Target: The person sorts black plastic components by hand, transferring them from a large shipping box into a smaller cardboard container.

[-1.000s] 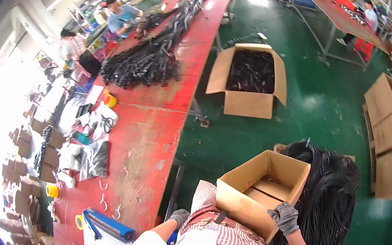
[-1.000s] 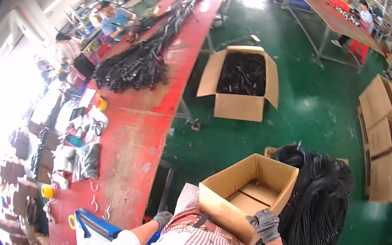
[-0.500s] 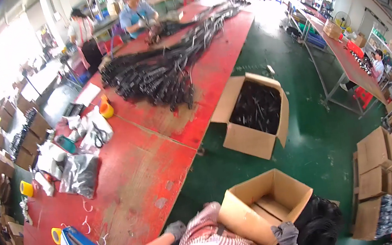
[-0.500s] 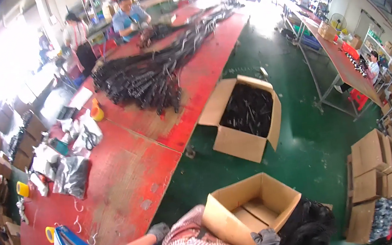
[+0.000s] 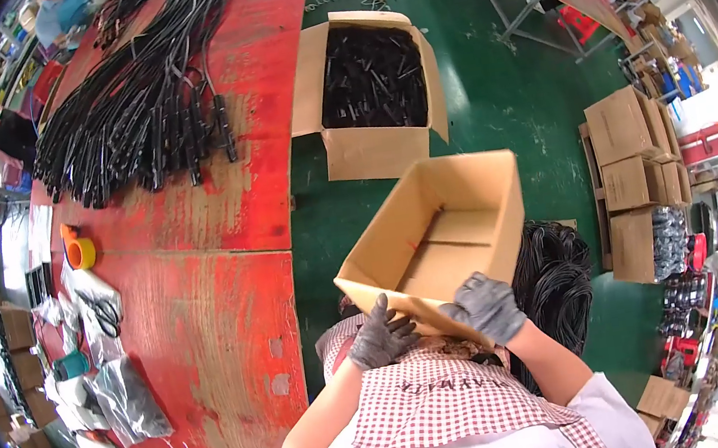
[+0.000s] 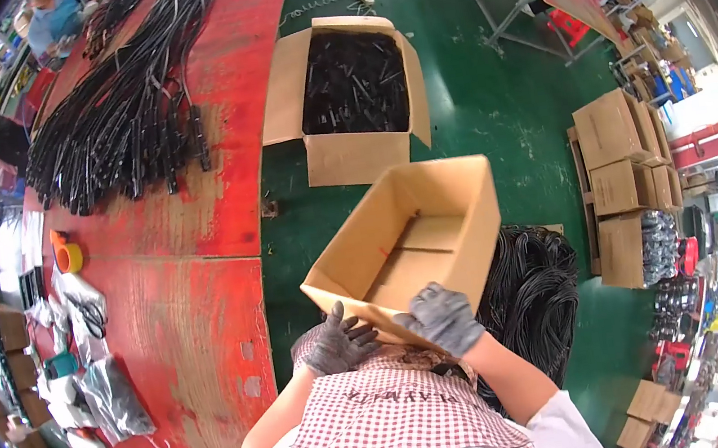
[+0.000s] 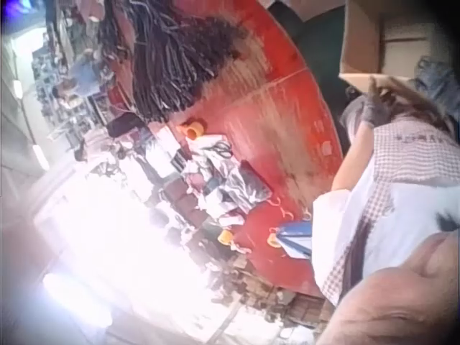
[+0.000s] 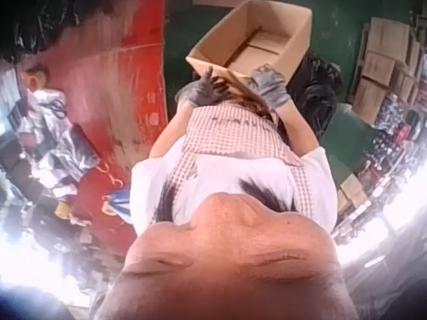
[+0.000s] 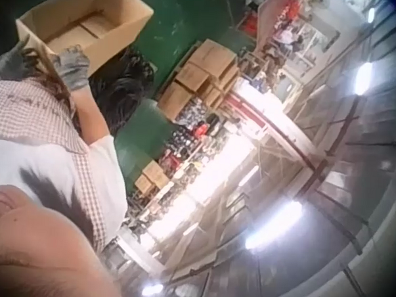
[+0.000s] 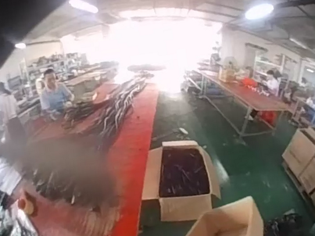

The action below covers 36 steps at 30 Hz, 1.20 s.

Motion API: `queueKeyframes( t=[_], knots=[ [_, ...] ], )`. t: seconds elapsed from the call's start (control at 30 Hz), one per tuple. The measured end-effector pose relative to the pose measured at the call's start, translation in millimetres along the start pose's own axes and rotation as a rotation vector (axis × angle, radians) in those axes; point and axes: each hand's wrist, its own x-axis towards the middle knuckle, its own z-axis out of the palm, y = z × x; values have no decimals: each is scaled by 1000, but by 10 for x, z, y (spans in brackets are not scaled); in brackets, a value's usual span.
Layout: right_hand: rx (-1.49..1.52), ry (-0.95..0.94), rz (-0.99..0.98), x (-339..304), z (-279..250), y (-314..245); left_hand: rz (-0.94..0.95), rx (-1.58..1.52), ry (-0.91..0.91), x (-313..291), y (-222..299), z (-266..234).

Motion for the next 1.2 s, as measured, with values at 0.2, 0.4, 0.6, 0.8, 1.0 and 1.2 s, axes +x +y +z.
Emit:
queueKeyframes(
  t=[0.2,0.4,0.6,0.8,1.0,1.2],
  knots=[
    [110,-115,-472,796,290,118,-228,-597,130,661,452,45],
    [672,348,-390,1662,359,1042,-41,-762,23,1421,1143,161],
    [358,-426,127,1884,917,2717,171,-680,354,1749,1847,677],
    [535,-916,286,1639,1281,3546,299,-734,394,2040,2260,1314],
    [259,-669,449,1744,1285,3887,291,-789,286,2295,2594,1384],
    [369,-640,403,2087,1076,4713,322,-951,257,2664,2560,1358]
  ],
)
